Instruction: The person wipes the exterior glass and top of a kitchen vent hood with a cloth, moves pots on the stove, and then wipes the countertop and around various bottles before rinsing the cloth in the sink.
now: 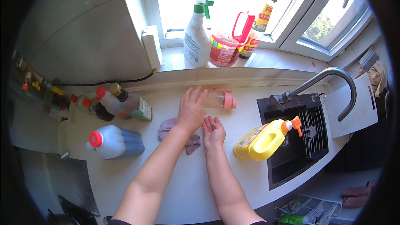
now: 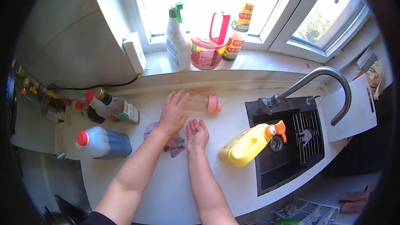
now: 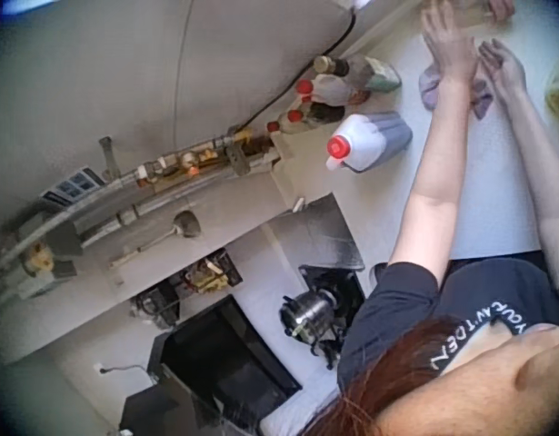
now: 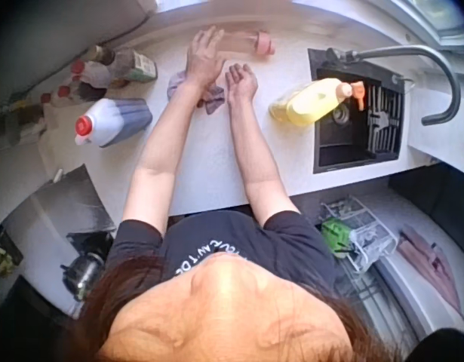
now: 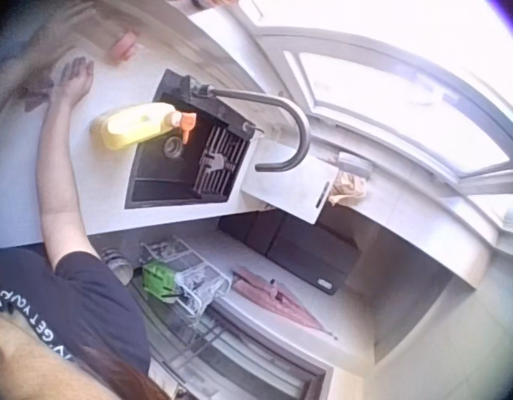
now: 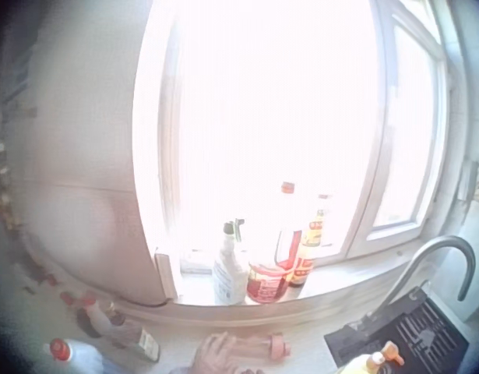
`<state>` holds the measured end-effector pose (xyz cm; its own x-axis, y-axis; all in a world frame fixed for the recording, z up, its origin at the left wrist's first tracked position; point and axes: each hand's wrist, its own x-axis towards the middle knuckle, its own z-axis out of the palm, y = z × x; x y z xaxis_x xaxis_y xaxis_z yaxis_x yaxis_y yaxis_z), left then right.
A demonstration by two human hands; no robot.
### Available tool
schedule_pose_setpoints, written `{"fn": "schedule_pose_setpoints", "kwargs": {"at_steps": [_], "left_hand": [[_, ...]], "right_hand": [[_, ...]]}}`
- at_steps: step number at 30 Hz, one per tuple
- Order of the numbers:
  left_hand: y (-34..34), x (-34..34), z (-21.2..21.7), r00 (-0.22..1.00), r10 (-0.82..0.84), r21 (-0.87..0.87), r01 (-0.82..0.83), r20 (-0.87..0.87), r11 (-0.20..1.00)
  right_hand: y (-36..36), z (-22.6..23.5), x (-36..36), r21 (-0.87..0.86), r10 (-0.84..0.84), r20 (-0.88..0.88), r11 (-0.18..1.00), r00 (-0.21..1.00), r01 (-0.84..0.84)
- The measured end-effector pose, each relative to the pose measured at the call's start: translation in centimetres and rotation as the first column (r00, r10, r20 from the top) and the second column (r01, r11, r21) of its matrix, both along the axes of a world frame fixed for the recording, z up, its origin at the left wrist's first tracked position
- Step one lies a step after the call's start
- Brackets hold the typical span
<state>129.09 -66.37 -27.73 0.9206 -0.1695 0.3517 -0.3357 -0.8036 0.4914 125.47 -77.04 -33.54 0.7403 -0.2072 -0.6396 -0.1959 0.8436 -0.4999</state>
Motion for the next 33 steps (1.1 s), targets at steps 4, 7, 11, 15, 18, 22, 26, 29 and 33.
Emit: {"fn": "schedule_pose_setpoints", "kwargs": {"at_steps": [4, 7, 11, 15, 18, 22, 26, 29, 33], "left_hand": [[-2.3, 3.0, -2.1, 0.997, 0.079, 0.324, -0.068, -0.021, 0.944], [-1.5, 3.1, -2.7, 0.996, 0.085, 0.355, -0.084, 0.012, 0.931], [0.5, 0.4, -3.5, 0.967, 0.205, 0.124, -0.224, 0.154, 0.967], [3.1, -1.4, -5.7, 0.863, 0.448, -0.321, -0.367, 0.235, 0.873], [5.1, -2.1, -5.2, 0.845, 0.535, -0.449, -0.473, 0.013, 0.758], [6.2, -1.9, -5.8, 0.817, 0.574, -0.513, -0.519, -0.063, 0.683], [6.7, -2.3, -7.0, 0.821, 0.567, -0.499, -0.516, -0.058, 0.696], [6.7, -3.3, -7.4, 0.816, 0.573, -0.433, -0.546, -0.081, 0.717], [5.6, -8.4, -5.0, 0.826, 0.528, -0.456, -0.555, -0.200, 0.696]], "right_hand": [[-0.4, 0.4, 2.2, 0.118, 0.003, -0.024, 0.993, 1.000, 0.000], [-0.2, 1.6, 2.9, 0.012, 0.104, -0.026, 0.995, 0.994, -0.104], [1.1, 3.3, 3.0, -0.083, 0.284, 0.226, 0.959, 0.932, -0.272], [5.1, 2.1, 2.8, -0.458, 0.557, 0.461, 0.816, 0.691, -0.352], [7.7, 2.0, 3.1, -0.557, 0.697, 0.449, 0.707, 0.559, -0.435], [7.9, 1.2, 1.8, -0.900, 0.761, 0.201, 0.392, 0.617, -0.189], [5.6, 0.3, -1.9, -0.998, 0.867, 0.037, 0.059, 0.497, -0.027], [5.0, -0.6, -3.9, -0.922, 0.857, -0.097, -0.269, 0.507, 0.279], [3.2, -0.8, -3.2, -0.848, 0.876, -0.160, -0.358, 0.456, 0.390]]}}
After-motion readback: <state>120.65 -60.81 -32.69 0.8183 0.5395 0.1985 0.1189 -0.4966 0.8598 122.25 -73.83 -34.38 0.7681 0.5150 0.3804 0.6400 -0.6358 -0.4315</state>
